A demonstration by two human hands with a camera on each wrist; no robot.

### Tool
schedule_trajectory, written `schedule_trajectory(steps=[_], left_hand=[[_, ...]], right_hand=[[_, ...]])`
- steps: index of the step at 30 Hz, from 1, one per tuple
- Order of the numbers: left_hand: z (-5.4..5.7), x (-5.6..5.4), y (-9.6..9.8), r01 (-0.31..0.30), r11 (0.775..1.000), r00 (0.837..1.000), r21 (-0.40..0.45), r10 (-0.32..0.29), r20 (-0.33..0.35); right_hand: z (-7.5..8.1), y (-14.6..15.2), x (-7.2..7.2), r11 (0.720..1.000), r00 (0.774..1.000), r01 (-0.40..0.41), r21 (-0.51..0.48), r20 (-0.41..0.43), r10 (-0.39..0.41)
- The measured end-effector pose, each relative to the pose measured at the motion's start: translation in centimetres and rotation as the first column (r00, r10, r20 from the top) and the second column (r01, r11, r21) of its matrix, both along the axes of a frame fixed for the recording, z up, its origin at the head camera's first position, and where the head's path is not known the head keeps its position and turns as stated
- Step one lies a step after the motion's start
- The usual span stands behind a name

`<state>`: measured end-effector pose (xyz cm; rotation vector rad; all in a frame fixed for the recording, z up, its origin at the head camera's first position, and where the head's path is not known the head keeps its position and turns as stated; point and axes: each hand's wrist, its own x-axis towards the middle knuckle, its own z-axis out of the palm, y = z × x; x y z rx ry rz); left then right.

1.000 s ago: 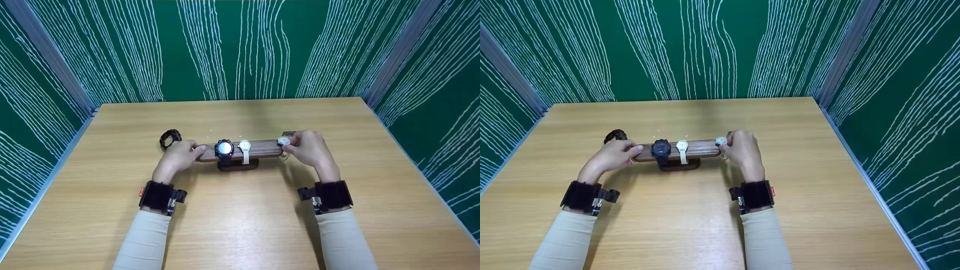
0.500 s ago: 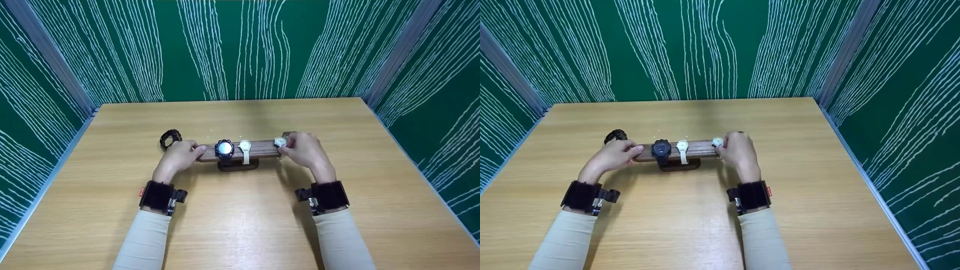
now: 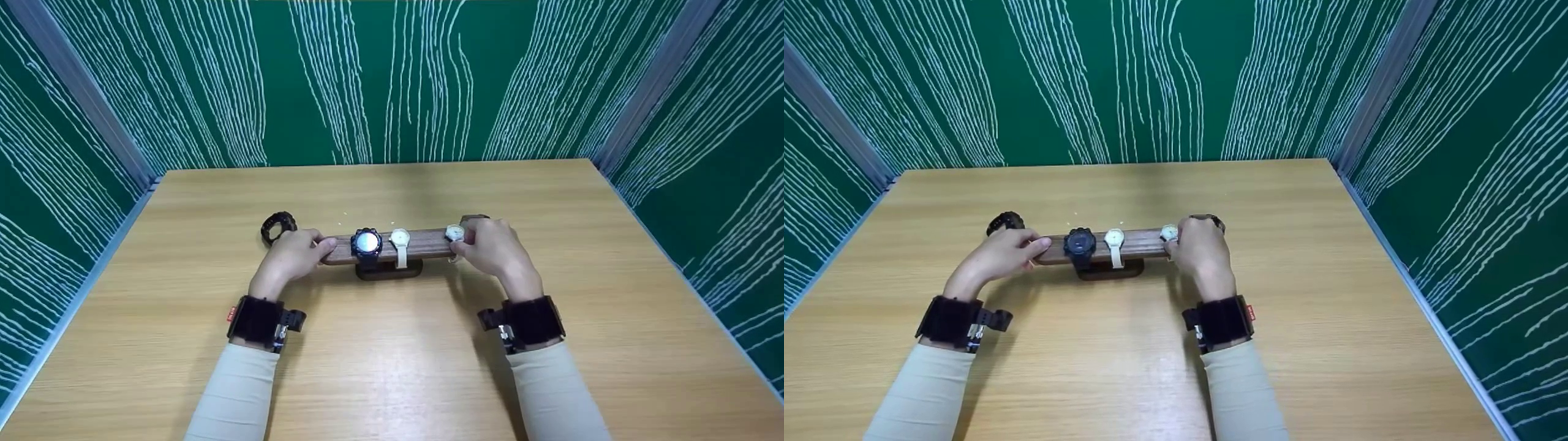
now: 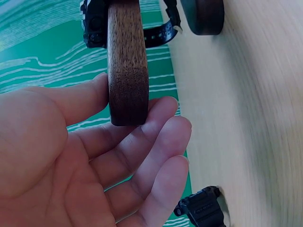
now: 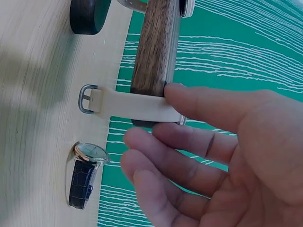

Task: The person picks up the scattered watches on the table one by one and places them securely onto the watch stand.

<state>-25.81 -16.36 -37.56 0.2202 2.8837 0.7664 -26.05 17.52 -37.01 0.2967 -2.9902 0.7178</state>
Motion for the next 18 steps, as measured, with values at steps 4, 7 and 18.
schedule_trajectory(steps=[4,7,18], left_hand=[[0.01,-0.01,-0.01,0.004,1.000,1.000,-0.003,-0.004,0.001],[0.02,0.01,0.00,0.002,1.000,1.000,0.002,-0.002,0.012],[0.01,0.02,-0.06,-0.003,1.000,1.000,0.002,0.003,0.013]], right_hand=[[0.10,-0.25,0.07,1.000,1.000,0.007,0.012,0.005,-0.007],[0.14,-0.38,0.13,1.000,1.000,0.009,0.011,0.020,-0.009],[0.16,-0.92,0.27,1.000,0.999,0.019,0.006,0.051,-0.019]])
